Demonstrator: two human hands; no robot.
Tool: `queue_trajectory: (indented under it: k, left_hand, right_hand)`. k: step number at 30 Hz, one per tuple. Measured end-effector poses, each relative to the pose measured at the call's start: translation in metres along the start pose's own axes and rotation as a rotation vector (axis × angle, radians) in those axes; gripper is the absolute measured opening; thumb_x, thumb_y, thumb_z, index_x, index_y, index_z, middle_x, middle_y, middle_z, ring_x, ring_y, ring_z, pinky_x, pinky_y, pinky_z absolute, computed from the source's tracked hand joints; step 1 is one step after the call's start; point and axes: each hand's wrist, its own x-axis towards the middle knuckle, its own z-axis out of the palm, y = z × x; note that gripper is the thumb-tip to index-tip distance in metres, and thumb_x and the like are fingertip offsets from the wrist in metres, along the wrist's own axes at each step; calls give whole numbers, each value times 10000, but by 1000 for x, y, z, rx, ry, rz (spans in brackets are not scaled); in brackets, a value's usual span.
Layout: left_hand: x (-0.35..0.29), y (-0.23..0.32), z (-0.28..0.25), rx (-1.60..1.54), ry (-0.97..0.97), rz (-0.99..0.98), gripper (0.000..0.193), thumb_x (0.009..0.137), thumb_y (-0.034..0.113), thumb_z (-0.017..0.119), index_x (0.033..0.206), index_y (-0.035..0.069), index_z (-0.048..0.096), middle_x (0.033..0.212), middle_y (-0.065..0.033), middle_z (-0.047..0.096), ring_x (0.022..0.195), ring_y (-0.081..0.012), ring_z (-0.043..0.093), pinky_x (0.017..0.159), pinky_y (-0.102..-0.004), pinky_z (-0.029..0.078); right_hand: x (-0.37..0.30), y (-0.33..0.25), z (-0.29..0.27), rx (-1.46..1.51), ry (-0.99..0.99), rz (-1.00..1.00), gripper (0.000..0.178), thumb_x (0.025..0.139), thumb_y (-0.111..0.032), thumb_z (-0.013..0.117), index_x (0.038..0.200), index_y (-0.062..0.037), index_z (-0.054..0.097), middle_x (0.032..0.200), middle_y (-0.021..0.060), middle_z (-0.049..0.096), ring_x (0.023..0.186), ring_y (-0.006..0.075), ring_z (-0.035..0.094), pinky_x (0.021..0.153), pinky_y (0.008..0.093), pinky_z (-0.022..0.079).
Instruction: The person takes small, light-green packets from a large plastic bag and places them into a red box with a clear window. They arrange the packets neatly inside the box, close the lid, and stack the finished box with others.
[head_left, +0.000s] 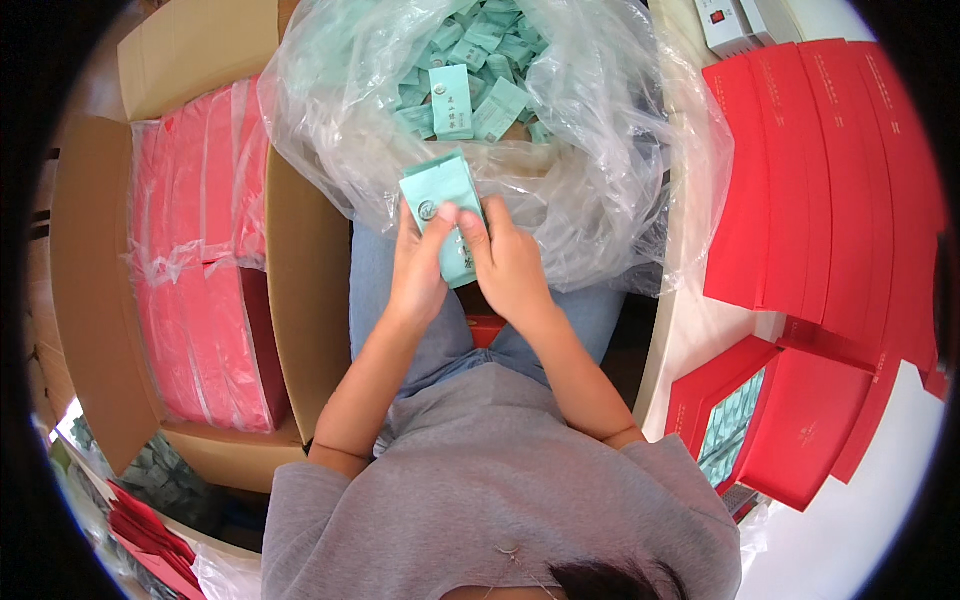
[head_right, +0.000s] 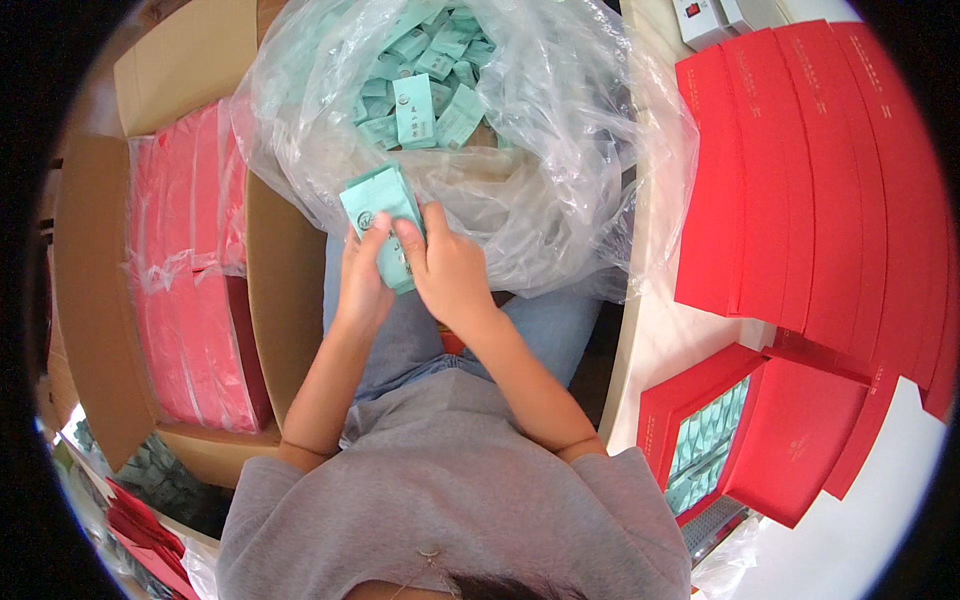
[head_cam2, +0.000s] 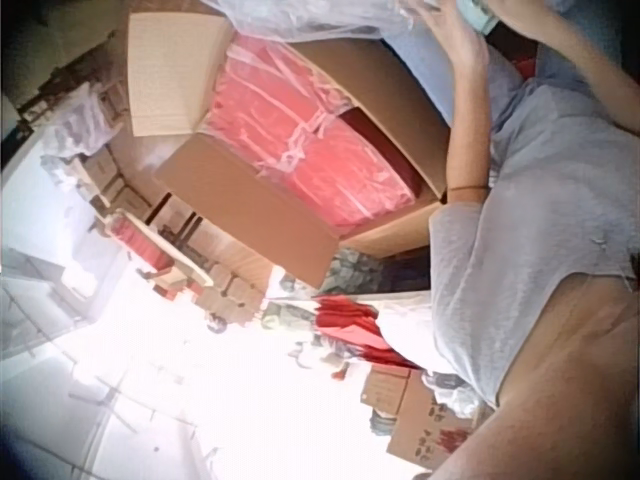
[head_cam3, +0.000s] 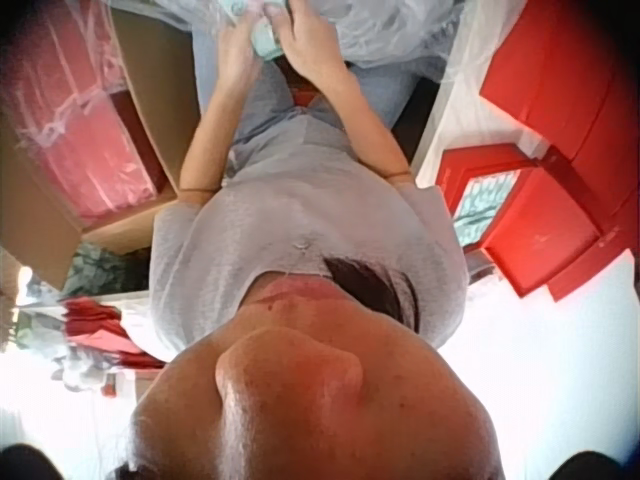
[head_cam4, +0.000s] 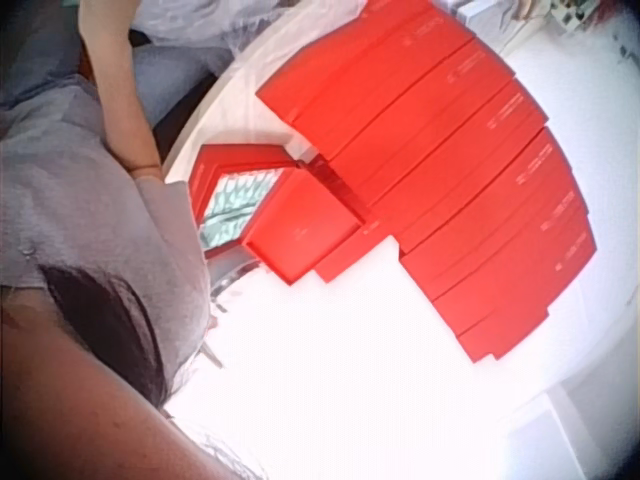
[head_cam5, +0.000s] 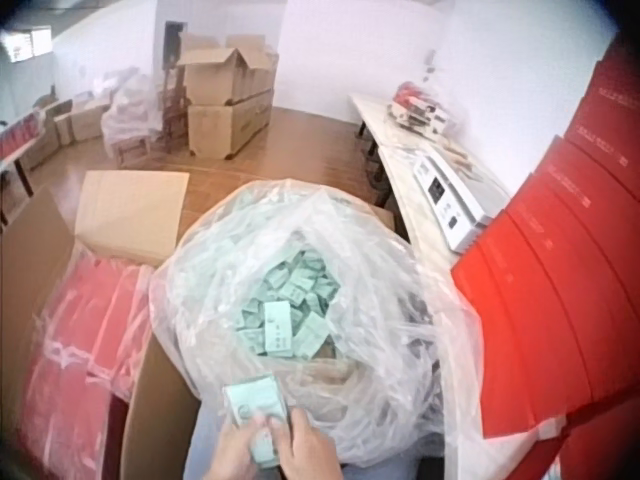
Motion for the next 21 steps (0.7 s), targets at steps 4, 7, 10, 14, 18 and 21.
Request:
queue_trajectory:
  k: [4, 7, 10, 14, 18, 21]
  left_hand:
    - [18, 9, -28, -292, -290, -219, 517, 897, 204, 548, 1360, 25, 404, 1292, -107, 557, 1176, -227, 535, 966, -374, 451]
    - [32, 11, -37, -411, -207, -143, 465, 902, 170, 522, 1332, 11, 442, 1288, -127, 559, 1206, -265, 523, 987, -392, 448]
    - [36, 19, -49, -403, -242, -195, 453, 898, 160, 528, 1313, -7, 458, 1246, -147, 577, 1210, -276, 520, 970, -393, 461]
    - [42, 16, -59, -549, -407, -314, 375, 889, 228, 539, 1183, -4, 533, 1040, -110, 613, 1020, -242, 595, 863, -358, 500]
    - [39, 15, -60, -438, -352, -294, 413, 891, 292, 541, 1189, 8, 514, 1052, -103, 580, 853, -189, 571, 807, -322, 497]
    - [40, 12, -61, -310, -291, -410, 472, 935, 385, 495, 1232, 18, 488, 1088, -101, 586, 844, -173, 575, 773, -316, 509]
  right_hand:
    - [18, 11, 4, 92, -211, -79, 437, 977, -399, 432, 1108, 14, 494, 753, 228, 619, 746, 416, 612, 649, 457, 457]
    - [54, 31, -3, -16, -89, 59, 418, 978, -407, 438, 981, -6, 555, 847, 154, 641, 799, 298, 641, 698, 386, 459]
    - [115, 70, -18, 3, 283, 141, 448, 927, -415, 513, 989, 17, 613, 868, 111, 657, 785, 228, 621, 713, 336, 461]
    - [164, 132, -5, -201, 297, 169, 450, 872, -399, 601, 1014, 26, 639, 858, 107, 661, 688, 174, 597, 647, 301, 467]
    - [159, 121, -1, -24, 426, 67, 286, 864, -242, 638, 947, 31, 620, 859, 116, 672, 697, 200, 619, 662, 330, 481]
    - [112, 51, -1, 13, 547, 12, 197, 810, -96, 638, 970, 19, 625, 947, 136, 682, 862, 230, 653, 755, 325, 497]
